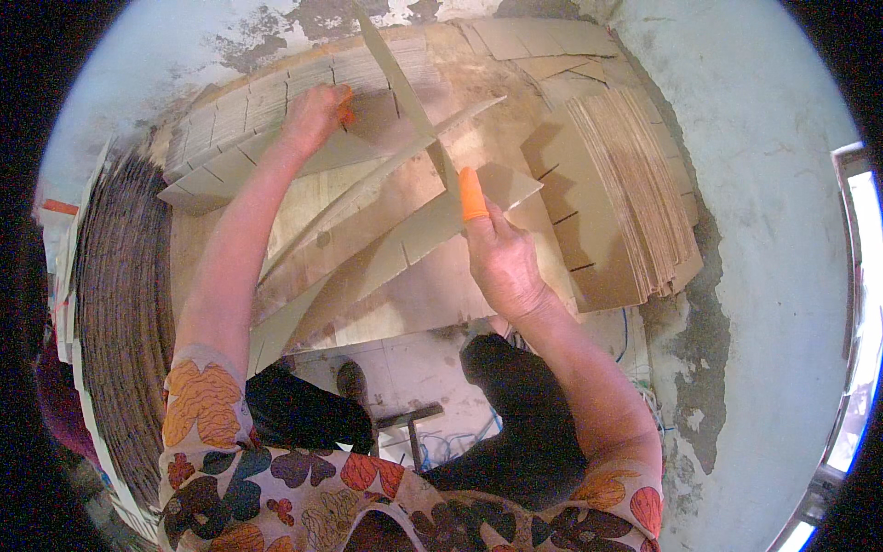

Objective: The person sits on the floor and repeatedly folds pre-scored cardboard sheets into box dividers. They insert each folded divider into a larger cardboard box, arranging them side by side to form a grid of compartments.

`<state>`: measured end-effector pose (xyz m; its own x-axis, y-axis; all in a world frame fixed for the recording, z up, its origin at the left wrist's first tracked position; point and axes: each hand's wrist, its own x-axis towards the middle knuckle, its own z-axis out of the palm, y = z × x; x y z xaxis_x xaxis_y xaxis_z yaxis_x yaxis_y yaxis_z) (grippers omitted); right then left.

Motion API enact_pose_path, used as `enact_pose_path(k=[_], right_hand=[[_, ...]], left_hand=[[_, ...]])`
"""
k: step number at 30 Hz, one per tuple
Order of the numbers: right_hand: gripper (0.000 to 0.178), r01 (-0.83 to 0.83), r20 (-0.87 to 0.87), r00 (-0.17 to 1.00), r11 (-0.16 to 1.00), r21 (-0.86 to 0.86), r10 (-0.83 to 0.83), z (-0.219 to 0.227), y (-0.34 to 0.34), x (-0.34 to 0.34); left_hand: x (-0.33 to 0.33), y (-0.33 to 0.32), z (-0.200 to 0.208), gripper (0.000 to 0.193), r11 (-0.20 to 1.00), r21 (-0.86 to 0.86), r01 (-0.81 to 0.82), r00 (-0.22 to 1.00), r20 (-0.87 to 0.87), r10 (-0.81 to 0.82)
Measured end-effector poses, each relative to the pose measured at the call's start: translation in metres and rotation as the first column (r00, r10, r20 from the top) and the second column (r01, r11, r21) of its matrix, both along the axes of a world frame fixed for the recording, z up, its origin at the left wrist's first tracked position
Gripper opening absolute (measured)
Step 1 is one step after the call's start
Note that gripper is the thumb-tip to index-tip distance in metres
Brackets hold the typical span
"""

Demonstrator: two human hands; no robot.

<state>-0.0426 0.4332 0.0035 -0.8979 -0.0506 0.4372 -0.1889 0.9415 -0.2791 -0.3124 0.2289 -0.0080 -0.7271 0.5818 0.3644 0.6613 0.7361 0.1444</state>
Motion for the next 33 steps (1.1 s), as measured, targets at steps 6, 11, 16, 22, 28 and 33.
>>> enact_pose_path(k=[6, 11, 16, 22, 28, 33], right_hand=[[0.049, 0.0, 0.011, 1.0, 0.999, -0.038, 0.0, 0.006, -0.001, 0.001], [0.047, -0.01, -0.002, 1.0, 1.0, -0.024, 0.01, 0.005, 0.001, 0.001], [0.056, -0.009, -0.003, 1.0, 1.0, -0.013, 0.009, -0.002, 0.006, 0.001], [0.06, -0.003, 0.129, 0.992, 0.997, -0.072, 0.012, 0.007, 0.004, 0.003], [0.059, -0.018, 0.153, 0.988, 0.996, -0.09, 0.032, 0.011, 0.005, 0.007], [0.055, -0.002, 0.145, 0.989, 0.993, -0.121, 0.02, 0.031, 0.004, 0.02]], left_hand=[[-0.003, -0.002, 0.01, 0.017, 0.983, -0.181, -0.044, 0.999, 0.001, 0.044], [-0.003, -0.008, 0.003, 0.011, 0.987, 0.036, 0.156, 0.946, -0.291, -0.139], [0.002, -0.004, 0.002, 0.015, 0.996, 0.037, 0.084, 0.975, -0.208, -0.075], [0.014, 0.0, 0.015, 0.017, 0.993, 0.012, 0.114, 0.978, -0.175, -0.11], [0.027, 0.002, 0.017, 0.012, 0.982, -0.007, 0.19, 0.953, -0.238, -0.186], [0.052, 0.002, 0.031, 0.01, 0.965, 0.105, 0.24, 0.939, -0.275, -0.204]])
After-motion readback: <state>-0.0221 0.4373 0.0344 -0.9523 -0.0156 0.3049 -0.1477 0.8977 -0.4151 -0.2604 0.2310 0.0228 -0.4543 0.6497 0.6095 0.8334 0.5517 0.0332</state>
